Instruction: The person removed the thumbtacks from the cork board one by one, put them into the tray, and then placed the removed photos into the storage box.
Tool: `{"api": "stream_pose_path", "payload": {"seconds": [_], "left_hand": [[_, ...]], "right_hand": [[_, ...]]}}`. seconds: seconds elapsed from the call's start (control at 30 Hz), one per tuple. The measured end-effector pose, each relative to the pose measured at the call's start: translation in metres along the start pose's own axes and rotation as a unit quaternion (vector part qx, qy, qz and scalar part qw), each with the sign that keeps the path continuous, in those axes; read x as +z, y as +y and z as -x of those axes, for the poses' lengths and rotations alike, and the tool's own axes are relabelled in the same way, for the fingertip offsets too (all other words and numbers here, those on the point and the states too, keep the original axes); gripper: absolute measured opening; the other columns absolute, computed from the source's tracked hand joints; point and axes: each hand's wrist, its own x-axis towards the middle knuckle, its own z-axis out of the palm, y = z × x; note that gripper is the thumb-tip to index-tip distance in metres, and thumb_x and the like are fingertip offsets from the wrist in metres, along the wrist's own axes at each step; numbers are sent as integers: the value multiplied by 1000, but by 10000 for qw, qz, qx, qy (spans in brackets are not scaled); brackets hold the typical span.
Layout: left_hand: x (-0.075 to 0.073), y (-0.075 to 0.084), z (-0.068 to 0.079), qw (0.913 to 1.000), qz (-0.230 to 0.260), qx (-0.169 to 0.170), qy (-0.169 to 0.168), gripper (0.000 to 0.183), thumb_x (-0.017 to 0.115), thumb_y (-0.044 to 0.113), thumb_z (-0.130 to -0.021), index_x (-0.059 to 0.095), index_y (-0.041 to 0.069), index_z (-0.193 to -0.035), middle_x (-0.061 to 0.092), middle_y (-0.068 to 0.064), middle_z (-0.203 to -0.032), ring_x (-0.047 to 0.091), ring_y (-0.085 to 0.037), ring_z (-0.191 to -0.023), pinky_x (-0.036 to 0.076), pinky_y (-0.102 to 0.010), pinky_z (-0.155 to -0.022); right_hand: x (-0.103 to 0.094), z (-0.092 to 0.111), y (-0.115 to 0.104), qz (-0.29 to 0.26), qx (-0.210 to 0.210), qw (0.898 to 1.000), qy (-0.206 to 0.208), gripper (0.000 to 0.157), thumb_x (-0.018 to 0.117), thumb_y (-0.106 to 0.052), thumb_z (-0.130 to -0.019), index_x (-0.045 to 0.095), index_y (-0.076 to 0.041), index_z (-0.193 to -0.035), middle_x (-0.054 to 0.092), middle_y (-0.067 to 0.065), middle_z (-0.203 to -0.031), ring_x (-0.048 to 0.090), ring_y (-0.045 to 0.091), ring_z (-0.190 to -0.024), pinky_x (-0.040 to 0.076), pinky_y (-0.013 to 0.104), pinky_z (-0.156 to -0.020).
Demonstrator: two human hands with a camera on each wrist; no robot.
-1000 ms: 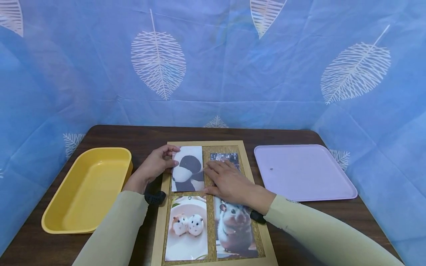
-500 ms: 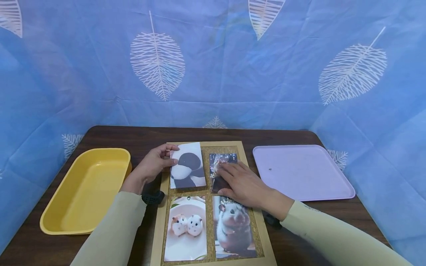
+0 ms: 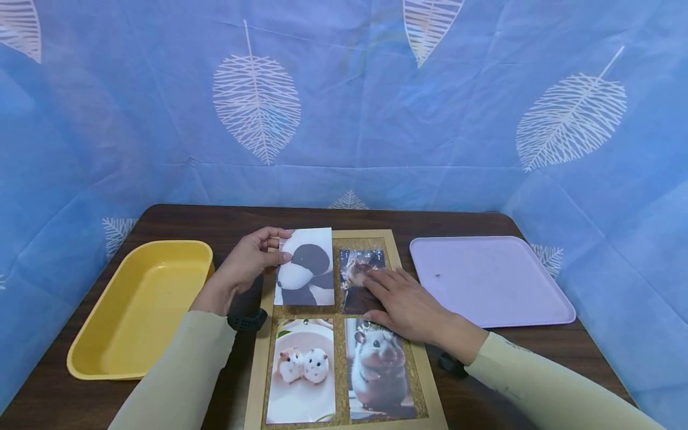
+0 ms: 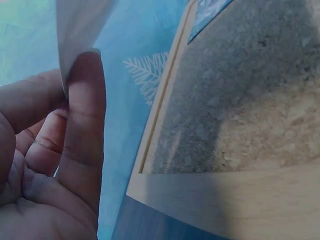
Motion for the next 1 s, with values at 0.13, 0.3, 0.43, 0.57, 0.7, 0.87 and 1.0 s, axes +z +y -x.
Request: {"api": "stream_pose_path", "payload": {"seconds": [0.13, 0.3, 0.43, 0.57, 0.7, 0.87, 1.0], "left_hand": [[-3, 6, 3, 9999, 114, 2, -58, 50, 76, 6, -97, 58, 11, -144, 63, -7, -117, 59, -20, -90, 53, -28, -70], [-6, 15, 9, 9998, 158, 58, -63, 50, 76, 5, -97, 58, 12, -143, 62, -5, -116, 59, -21, -93, 55, -30, -72], [-11, 23, 15, 9999, 115, 112, -33, 51, 76, 5, -96, 58, 10, -144, 63, -8, -118, 62, -22, -97, 58, -31, -75], [-20, 29, 21, 9999, 55, 142, 39, 52, 77, 5, -95, 59, 10, -144, 63, -12, -124, 64, -26, -104, 61, -33, -78], [-32, 31, 25, 9999, -26, 91, 91, 53, 78, 6, -95, 59, 10, -144, 63, -15, -127, 64, -28, -107, 63, -35, -82], [-45, 31, 31, 9999, -100, 13, 87, 53, 79, 9, -95, 58, 11, -144, 63, -16, -129, 66, -27, -108, 64, -37, -86], [-53, 31, 36, 10000, 22, -69, 35, 53, 78, 10, -96, 58, 12, -145, 63, -12, -128, 67, -26, -107, 64, -36, -87]], "right_hand": [[-1, 3, 1, -6, -13, 10000, -16, 67, 61, -48, -106, 52, -2, -154, 52, 22, -157, 49, 41, -146, 38, 61, -120], [1, 10, 3, 19, -80, 9999, 70, 66, 62, -47, -105, 54, -1, -152, 53, 23, -155, 51, 41, -144, 42, 59, -118], [4, 14, 5, 54, -141, 9996, 241, 65, 65, -45, -104, 56, 1, -150, 56, 23, -152, 53, 40, -142, 43, 59, -116], [6, 15, 7, 18, -95, 9996, 261, 63, 65, -44, -105, 57, 1, -149, 56, 24, -152, 54, 41, -141, 43, 59, -117], [8, 17, 7, -75, -54, 9997, 233, 62, 64, -43, -105, 57, 1, -148, 56, 24, -152, 54, 42, -141, 43, 59, -116], [12, 19, 7, -230, 54, 9997, 64, 65, 63, -45, -105, 54, 1, -151, 54, 24, -153, 53, 42, -142, 42, 58, -117], [14, 21, 8, -379, 162, 9991, -109, 68, 59, -48, -107, 51, 0, -154, 51, 24, -156, 50, 44, -144, 40, 59, -119]]}}
